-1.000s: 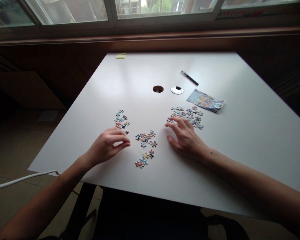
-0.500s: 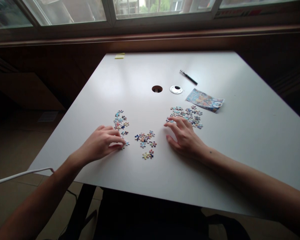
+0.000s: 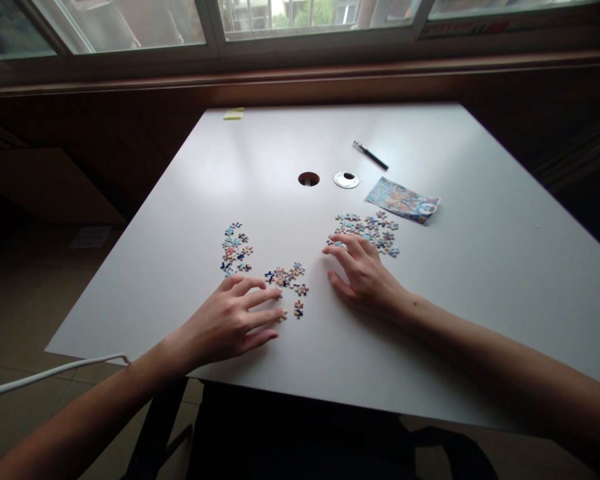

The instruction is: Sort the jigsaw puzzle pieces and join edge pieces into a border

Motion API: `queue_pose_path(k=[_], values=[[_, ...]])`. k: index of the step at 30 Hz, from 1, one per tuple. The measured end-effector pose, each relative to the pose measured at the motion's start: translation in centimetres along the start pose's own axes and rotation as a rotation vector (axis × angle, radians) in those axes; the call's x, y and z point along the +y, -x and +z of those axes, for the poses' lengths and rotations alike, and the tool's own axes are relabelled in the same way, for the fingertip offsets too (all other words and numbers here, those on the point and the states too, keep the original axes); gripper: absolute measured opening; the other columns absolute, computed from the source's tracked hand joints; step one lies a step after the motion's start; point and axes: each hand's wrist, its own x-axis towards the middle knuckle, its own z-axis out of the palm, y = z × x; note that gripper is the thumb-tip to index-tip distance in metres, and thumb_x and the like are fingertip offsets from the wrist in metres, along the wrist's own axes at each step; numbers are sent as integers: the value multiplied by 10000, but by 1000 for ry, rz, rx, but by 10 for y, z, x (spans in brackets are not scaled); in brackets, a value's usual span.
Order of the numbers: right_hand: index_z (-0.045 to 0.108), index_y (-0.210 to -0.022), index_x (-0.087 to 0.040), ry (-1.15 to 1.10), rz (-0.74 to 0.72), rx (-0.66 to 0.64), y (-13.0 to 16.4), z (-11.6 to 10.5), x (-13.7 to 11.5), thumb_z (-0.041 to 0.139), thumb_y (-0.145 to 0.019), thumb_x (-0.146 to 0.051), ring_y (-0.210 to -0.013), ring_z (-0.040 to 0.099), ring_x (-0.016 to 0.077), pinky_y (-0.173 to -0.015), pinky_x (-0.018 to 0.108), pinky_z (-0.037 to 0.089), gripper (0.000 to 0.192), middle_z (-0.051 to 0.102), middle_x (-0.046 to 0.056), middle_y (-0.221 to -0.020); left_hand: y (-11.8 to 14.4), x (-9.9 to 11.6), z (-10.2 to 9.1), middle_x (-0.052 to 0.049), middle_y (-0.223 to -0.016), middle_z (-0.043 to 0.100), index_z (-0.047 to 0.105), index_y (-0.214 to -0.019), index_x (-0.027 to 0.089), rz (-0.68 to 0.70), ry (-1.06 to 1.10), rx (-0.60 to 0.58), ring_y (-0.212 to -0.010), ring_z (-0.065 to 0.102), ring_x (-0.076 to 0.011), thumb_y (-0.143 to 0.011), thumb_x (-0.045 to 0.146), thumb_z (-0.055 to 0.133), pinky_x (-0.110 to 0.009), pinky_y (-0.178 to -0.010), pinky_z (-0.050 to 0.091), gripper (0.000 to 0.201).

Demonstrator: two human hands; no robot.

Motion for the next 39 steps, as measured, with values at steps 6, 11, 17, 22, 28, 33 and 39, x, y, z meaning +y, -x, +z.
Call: queue_pose_path(k=[6,11,17,22,28,33,39], values=[[517,-1236,-243,-18,-3,-1,0,1,1,534,-904,-267,-1316,380,342,-1079,568,369,333,480,139,-1365,26,-42,-10,0,-1171,733,724,-1079,288,-105,-74,76,-1101,633,-237,-923,279,651,-413,-953,394,172],[516,-1238,-236,-22,-1,-3,-1,0,1,536,-903,-266,-1317,383,343,-1077,565,372,337,482,145,-1365,13,-56,-10,-18,-1034,750,727,-943,233,-212,-29,145,-1068,612,-228,-946,267,618,-392,-926,389,114],[512,-1236,-229,3,-1,-6,0,0,0,538,-907,-271,-1321,380,342,-1085,564,369,333,477,146,-1364,-33,-53,5,-28,-1106,699,730,-1068,314,-114,28,93,-1087,551,-224,-969,273,595,-387,-926,359,172],[506,-1234,-231,2,-9,0,-1,-1,-2,541,-902,-261,-1325,377,343,-1092,570,359,335,480,147,-1363,-38,-82,7,-11,-1100,687,743,-1042,348,-175,32,13,-1070,540,-230,-931,305,656,-393,-911,314,147],[509,-1242,-235,0,-7,-5,-1,-1,-2,535,-906,-264,-1307,391,341,-1073,560,376,339,481,143,-1357,-32,-98,-7,-38,-1035,700,753,-930,262,-261,40,90,-1018,550,-230,-941,348,625,-394,-886,318,155],[511,-1245,-243,-6,-13,2,-1,-1,-1,538,-899,-256,-1308,392,342,-1074,566,373,347,481,140,-1360,-44,-57,-2,-29,-993,701,736,-911,254,-125,106,34,-973,575,-216,-904,444,666,-390,-896,329,202],[511,-1237,-227,7,-14,-14,-1,0,0,539,-901,-267,-1316,395,341,-1094,564,365,339,487,150,-1354,-37,-29,17,-20,-845,690,700,-890,206,-130,-7,77,-829,593,-168,-992,289,536,-353,-815,352,210]])
